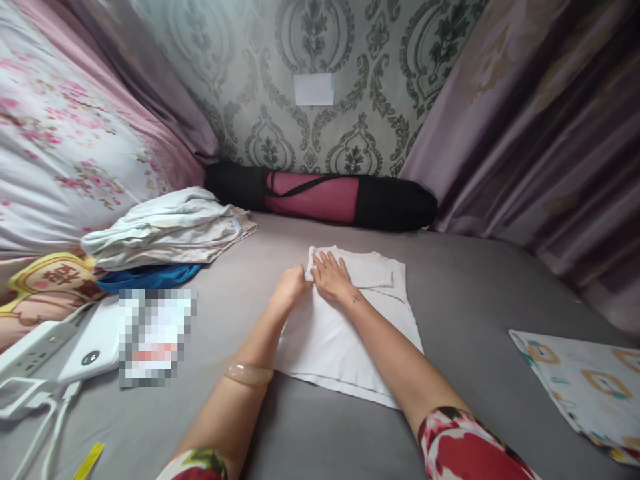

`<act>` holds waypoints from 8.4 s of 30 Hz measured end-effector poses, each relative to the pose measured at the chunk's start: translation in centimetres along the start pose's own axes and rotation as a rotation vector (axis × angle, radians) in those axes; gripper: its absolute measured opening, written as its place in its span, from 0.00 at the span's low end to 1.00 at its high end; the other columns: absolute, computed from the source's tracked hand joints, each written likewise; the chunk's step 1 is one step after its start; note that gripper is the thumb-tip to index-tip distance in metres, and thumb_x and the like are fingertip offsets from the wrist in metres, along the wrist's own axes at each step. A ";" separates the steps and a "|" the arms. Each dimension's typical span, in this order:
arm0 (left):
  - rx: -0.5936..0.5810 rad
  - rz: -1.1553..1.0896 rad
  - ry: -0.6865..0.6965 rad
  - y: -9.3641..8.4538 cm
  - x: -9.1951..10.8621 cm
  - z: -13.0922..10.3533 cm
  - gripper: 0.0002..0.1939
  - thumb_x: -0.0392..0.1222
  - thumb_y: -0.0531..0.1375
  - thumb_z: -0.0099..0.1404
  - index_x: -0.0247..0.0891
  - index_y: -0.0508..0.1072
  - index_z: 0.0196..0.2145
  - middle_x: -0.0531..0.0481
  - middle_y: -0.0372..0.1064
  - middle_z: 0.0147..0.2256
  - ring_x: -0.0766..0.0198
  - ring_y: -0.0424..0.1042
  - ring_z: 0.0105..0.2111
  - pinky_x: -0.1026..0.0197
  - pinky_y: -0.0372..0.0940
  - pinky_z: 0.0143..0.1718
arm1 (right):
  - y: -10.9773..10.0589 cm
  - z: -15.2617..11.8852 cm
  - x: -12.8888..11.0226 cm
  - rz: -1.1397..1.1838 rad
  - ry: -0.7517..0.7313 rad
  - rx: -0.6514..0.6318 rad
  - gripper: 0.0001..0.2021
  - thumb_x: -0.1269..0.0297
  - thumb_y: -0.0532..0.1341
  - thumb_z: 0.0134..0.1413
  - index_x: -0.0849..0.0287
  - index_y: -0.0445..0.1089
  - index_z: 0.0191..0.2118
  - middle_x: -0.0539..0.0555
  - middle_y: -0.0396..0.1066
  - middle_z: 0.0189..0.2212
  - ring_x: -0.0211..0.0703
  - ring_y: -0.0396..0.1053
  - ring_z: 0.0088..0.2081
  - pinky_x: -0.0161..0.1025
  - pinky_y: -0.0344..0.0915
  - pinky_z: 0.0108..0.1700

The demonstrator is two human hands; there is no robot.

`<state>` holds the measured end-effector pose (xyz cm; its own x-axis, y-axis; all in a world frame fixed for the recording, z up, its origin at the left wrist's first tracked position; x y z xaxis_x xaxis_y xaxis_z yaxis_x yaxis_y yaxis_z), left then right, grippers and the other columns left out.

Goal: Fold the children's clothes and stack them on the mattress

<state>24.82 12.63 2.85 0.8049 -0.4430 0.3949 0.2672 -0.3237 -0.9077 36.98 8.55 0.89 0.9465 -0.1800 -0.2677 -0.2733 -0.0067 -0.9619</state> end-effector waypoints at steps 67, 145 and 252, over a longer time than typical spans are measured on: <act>0.113 -0.066 0.065 -2.2 -1.7 0.6 0.13 0.36 0.51 0.64 0.35 0.75 0.39 0.43 0.76 0.38 0.60 0.73 0.38 0.63 0.62 0.38 | -1.3 1.4 -0.5 0.001 -0.026 0.121 0.31 0.55 0.39 0.67 0.68 0.44 0.69 0.60 0.40 0.70 0.48 0.34 0.70 0.49 0.28 0.68; 0.088 0.045 0.855 3.6 -2.2 -4.6 0.20 0.41 0.44 0.72 0.35 0.64 0.57 0.36 0.62 0.58 0.55 0.61 0.59 0.49 0.58 0.60 | -0.1 -14.4 2.9 -0.016 -0.233 -0.079 0.31 0.53 0.39 0.68 0.66 0.44 0.69 0.61 0.36 0.70 0.50 0.33 0.70 0.53 0.30 0.68; 0.390 -0.023 0.157 1.2 -0.4 4.7 0.22 0.45 0.38 0.73 0.34 0.64 0.52 0.35 0.73 0.40 0.48 0.73 0.37 0.56 0.58 0.34 | -5.0 -9.0 15.1 -0.056 0.568 0.327 0.18 0.63 0.38 0.70 0.62 0.57 0.55 0.66 0.74 0.42 0.54 0.74 0.43 0.45 0.63 0.43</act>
<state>27.34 16.31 0.93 0.7138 -0.5712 0.4054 0.4892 -0.0077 -0.8722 51.06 -3.03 2.17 0.6957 -0.6798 -0.2319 -0.0752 0.2522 -0.9648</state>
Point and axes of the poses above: each hand's wrist, its own z-axis towards the middle knuckle, its own y-axis out of the palm, x = y × z, the point moved 2 cm from there along z, towards the middle knuckle
